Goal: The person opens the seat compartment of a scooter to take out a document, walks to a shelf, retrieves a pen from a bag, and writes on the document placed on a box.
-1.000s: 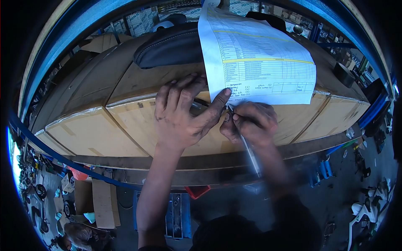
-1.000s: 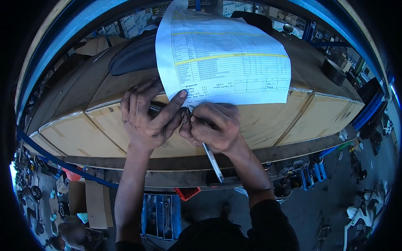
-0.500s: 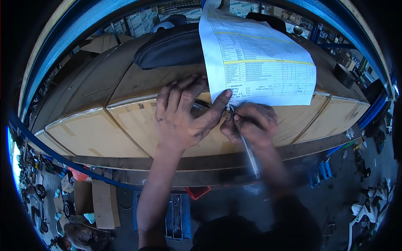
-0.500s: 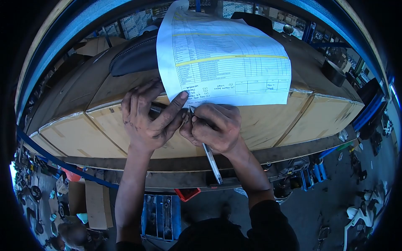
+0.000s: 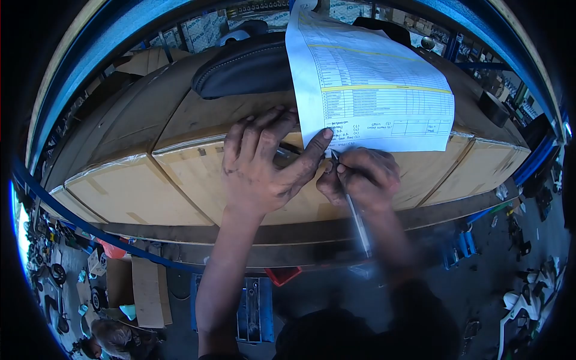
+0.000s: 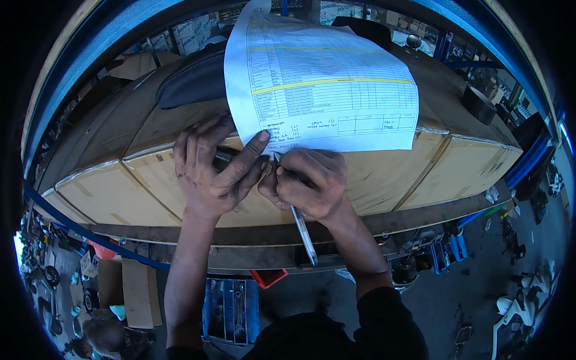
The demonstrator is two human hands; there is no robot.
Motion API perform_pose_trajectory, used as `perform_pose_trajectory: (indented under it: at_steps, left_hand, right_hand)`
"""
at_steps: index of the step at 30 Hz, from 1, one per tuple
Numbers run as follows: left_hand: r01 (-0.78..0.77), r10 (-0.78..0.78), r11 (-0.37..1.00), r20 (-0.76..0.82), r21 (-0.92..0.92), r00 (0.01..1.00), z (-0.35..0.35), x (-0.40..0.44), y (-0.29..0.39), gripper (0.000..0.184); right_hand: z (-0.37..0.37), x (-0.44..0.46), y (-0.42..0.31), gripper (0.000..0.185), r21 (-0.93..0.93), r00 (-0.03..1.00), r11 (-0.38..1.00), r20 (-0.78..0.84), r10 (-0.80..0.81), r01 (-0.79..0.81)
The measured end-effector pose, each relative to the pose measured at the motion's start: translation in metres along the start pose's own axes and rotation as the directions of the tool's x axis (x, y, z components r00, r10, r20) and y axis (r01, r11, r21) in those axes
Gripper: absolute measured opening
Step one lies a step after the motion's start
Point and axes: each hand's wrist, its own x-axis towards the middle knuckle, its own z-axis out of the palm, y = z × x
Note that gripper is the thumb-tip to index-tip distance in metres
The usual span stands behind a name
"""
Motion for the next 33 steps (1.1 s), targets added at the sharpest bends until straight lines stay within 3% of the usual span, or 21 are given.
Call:
perform_pose_trajectory:
  at_steps: [8, 10, 19, 22, 24, 33]
  left_hand:
    - [-0.002, 0.002, 1.000, 0.000, -0.003, 1.000, -0.0007, 0.0006, 0.0002, 0.046]
    - [-0.003, 0.003, 1.000, 0.000, -0.003, 1.000, -0.0007, 0.0007, -0.0008, 0.047]
    - [-0.007, 0.008, 1.000, -0.026, 0.028, 1.000, 0.0007, 0.0018, -0.0008, 0.040]
    - [-0.009, 0.010, 1.000, -0.032, 0.027, 0.999, 0.0004, 0.0018, -0.0009, 0.040]
    - [-0.006, 0.006, 1.000, 0.002, -0.011, 1.000, -0.0028, 0.0023, -0.0001, 0.048]
    - [-0.003, 0.003, 1.000, 0.003, 0.000, 1.000, -0.0021, 0.0018, 0.0005, 0.049]
  right_hand:
    - [0.0004, -0.0043, 0.0023, 0.031, -0.006, 0.999, 1.000, -0.023, -0.025, 0.025]
    - [-0.0021, -0.0064, 0.0027, 0.032, -0.009, 0.996, 1.000, -0.093, -0.017, 0.016]
    - [-0.0015, -0.0003, -0.0016, 0.029, -0.036, 1.000, 0.999, -0.010, 0.014, -0.014]
    - [0.0019, -0.0014, 0.0005, 0.029, -0.045, 0.999, 0.999, -0.053, -0.008, 0.006]
    - [0.0024, -0.0010, 0.0002, 0.029, -0.039, 0.998, 0.999, -0.055, -0.009, 0.007]
    - [0.0013, -0.0025, -0.0023, 0.029, -0.051, 0.999, 0.998, -0.048, 0.020, -0.023]
